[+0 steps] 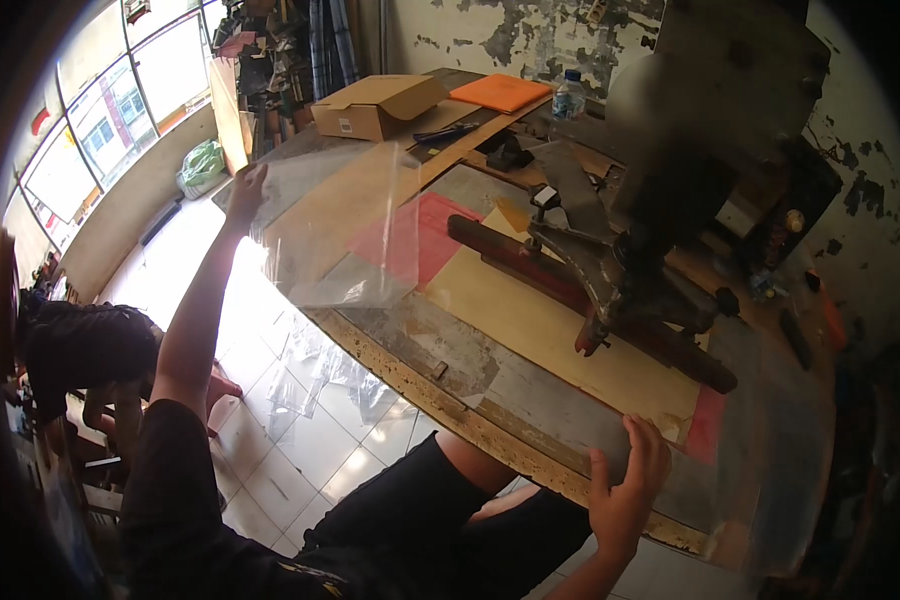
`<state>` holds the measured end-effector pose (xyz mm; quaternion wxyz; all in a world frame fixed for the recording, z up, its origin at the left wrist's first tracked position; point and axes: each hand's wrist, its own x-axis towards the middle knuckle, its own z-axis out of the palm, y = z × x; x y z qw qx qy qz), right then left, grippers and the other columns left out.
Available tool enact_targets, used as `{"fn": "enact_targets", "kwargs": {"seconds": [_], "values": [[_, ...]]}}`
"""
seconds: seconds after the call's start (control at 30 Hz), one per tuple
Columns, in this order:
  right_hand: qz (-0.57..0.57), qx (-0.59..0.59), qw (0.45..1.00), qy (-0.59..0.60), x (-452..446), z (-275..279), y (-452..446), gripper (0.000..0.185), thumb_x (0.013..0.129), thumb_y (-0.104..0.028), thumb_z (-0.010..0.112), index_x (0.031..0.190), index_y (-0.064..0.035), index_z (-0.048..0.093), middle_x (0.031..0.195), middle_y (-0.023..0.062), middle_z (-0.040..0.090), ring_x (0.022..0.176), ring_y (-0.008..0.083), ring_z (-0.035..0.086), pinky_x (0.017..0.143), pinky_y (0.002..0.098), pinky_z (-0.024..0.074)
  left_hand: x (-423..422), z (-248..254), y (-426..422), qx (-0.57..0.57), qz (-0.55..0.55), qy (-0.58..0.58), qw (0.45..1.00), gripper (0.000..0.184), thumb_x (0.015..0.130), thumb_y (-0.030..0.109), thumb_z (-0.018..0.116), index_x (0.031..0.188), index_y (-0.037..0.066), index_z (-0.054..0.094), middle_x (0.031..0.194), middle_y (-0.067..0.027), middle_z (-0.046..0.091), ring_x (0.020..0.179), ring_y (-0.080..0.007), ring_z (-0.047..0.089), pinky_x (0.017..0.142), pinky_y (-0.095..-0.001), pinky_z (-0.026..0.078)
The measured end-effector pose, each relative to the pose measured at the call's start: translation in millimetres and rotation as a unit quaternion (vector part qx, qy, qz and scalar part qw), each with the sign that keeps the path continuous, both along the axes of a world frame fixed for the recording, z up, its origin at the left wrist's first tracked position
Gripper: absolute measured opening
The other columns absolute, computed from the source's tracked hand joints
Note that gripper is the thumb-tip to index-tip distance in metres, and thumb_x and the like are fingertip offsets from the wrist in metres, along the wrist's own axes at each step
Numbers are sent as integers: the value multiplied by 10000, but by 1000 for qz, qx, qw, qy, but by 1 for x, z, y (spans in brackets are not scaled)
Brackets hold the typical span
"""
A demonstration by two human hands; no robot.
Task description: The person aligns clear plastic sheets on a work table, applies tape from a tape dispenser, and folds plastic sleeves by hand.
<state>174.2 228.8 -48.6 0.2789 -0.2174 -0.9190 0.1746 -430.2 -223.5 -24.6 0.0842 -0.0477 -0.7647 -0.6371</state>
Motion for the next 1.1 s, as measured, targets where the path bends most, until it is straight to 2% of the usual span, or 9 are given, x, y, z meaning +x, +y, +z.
{"fn": "enact_targets", "kwargs": {"seconds": [0.07,0.17,0.37,0.6,0.7,0.8,0.9,1.03,1.1], "values": [[-30,-17,999,-37,-1,0,-2,495,950,-202,743,1404,-61,607,1455,117,560,1415,349,463,1186,510,361,-2,-8,44,-396,241,228,856,758,1034,592,597,1547,52,456,1560,-226,474,1461,-363,464,1210,-537,356],[-27,-23,999,-41,-2,4,-3,480,949,-203,744,1388,-51,622,1448,116,567,1408,349,471,1185,506,362,6,-16,85,-493,42,225,840,851,1023,675,531,1630,98,379,1739,-219,178,1630,-369,99,1302,-558,104],[-34,-57,997,-30,-6,0,-1,409,930,-166,741,1312,-43,664,1406,122,593,1386,355,493,1177,498,372,26,-43,108,-539,-123,114,825,886,1022,744,380,1669,141,329,1753,-185,208,1642,-340,103,1315,-533,59],[-44,-57,997,-22,-8,1,-3,368,907,-140,735,1251,-25,676,1403,137,601,1355,363,524,1168,501,381,41,-32,109,-525,-119,107,836,867,1021,718,415,1651,125,371,1751,-185,212,1641,-331,117,1319,-517,55],[-33,-53,998,-19,-4,1,-4,362,906,-142,734,1243,-20,679,1403,138,605,1362,364,521,1168,498,380,46,-26,116,-563,-41,161,810,716,1058,614,463,1561,105,503,1718,-167,297,1607,-339,230,1302,-534,187],[-23,-52,998,-20,-2,0,-3,357,908,-156,735,1234,-18,685,1417,136,602,1372,366,516,1173,499,374,48,-2,114,-683,-60,214,695,531,1056,528,550,1365,113,669,1562,-147,519,1504,-332,409,1239,-529,312],[-2,-36,999,-21,1,0,-1,353,911,-172,738,1227,-19,691,1433,129,598,1384,365,508,1181,498,364,55,3,91,-615,-95,202,756,389,1047,447,616,1225,121,732,1379,-119,659,1358,-328,556,1148,-505,417],[-7,-29,999,-22,5,0,-2,351,917,-183,738,1228,-25,694,1440,125,597,1390,369,503,1184,503,358,50,-9,-28,-405,95,202,887,472,1044,471,623,1295,80,704,1385,-163,670,1301,-368,614,1113,-461,467],[13,-23,999,-23,6,-2,-1,356,920,-184,736,1235,-24,692,1443,123,599,1391,369,503,1183,507,358,37,-57,-135,-364,236,210,876,480,1045,456,630,1324,70,689,1376,-152,677,1281,-365,629,1107,-444,479]]}}
